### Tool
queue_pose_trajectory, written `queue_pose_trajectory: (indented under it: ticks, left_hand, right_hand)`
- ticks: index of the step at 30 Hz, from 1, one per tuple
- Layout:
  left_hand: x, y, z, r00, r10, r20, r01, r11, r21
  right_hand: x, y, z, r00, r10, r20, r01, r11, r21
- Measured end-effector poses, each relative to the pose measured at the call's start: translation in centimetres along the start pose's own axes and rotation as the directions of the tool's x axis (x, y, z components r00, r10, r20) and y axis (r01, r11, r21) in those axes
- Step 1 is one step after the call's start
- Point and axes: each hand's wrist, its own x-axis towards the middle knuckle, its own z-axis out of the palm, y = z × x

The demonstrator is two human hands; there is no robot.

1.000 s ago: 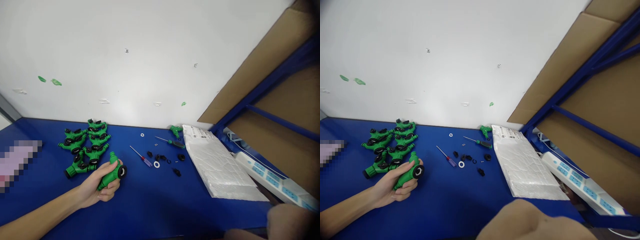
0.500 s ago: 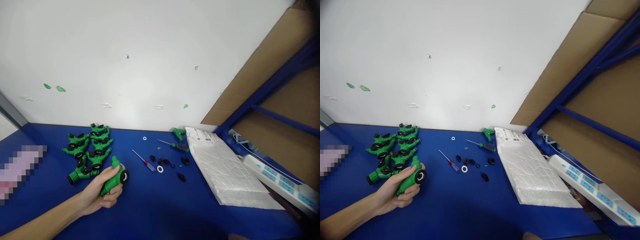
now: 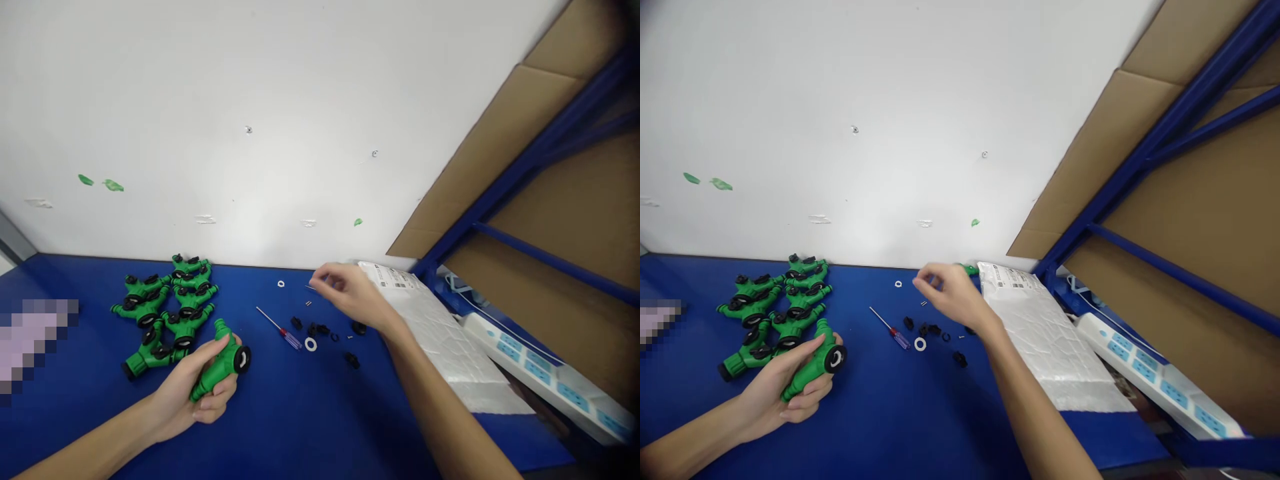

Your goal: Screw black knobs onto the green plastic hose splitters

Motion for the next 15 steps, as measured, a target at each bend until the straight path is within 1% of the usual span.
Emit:
queue_pose_trajectory:
  ticks: [2, 4, 7, 9, 12, 15]
  left_hand:
    - [-0.1, 0.0, 0.2, 1.000, 0.016, -0.005, -0.016, 1.000, 0.012]
    - [-0.1, 0.1, 0.3, 0.999, 0.037, -0.025, -0.036, 0.999, 0.017]
    - [-0.2, 0.1, 0.6, 0.997, 0.048, -0.058, -0.046, 0.998, 0.030]
    - [-0.2, 0.2, 0.8, 0.996, 0.074, -0.046, -0.071, 0.996, 0.055]
    - [-0.3, 0.3, 1.0, 0.989, 0.147, -0.008, -0.145, 0.986, 0.086]
    - [-0.2, 0.3, 1.1, 0.984, 0.179, 0.012, -0.180, 0.979, 0.093]
  right_hand:
    - [0.2, 1.1, 0.9, 0.995, 0.049, 0.081, -0.034, 0.985, -0.169]
    - [0.3, 2.2, 2.0, 0.988, 0.083, 0.129, -0.047, 0.963, -0.264]
    - [0.2, 3.3, 3.6, 0.981, 0.088, 0.174, -0.033, 0.953, -0.300]
    - [0.2, 3.6, 4.2, 0.978, 0.092, 0.187, -0.027, 0.947, -0.321]
    - [0.2, 3.7, 4.7, 0.978, 0.088, 0.188, -0.019, 0.940, -0.341]
    - [0.0, 3.9, 4.9, 0.981, 0.079, 0.176, -0.012, 0.937, -0.350]
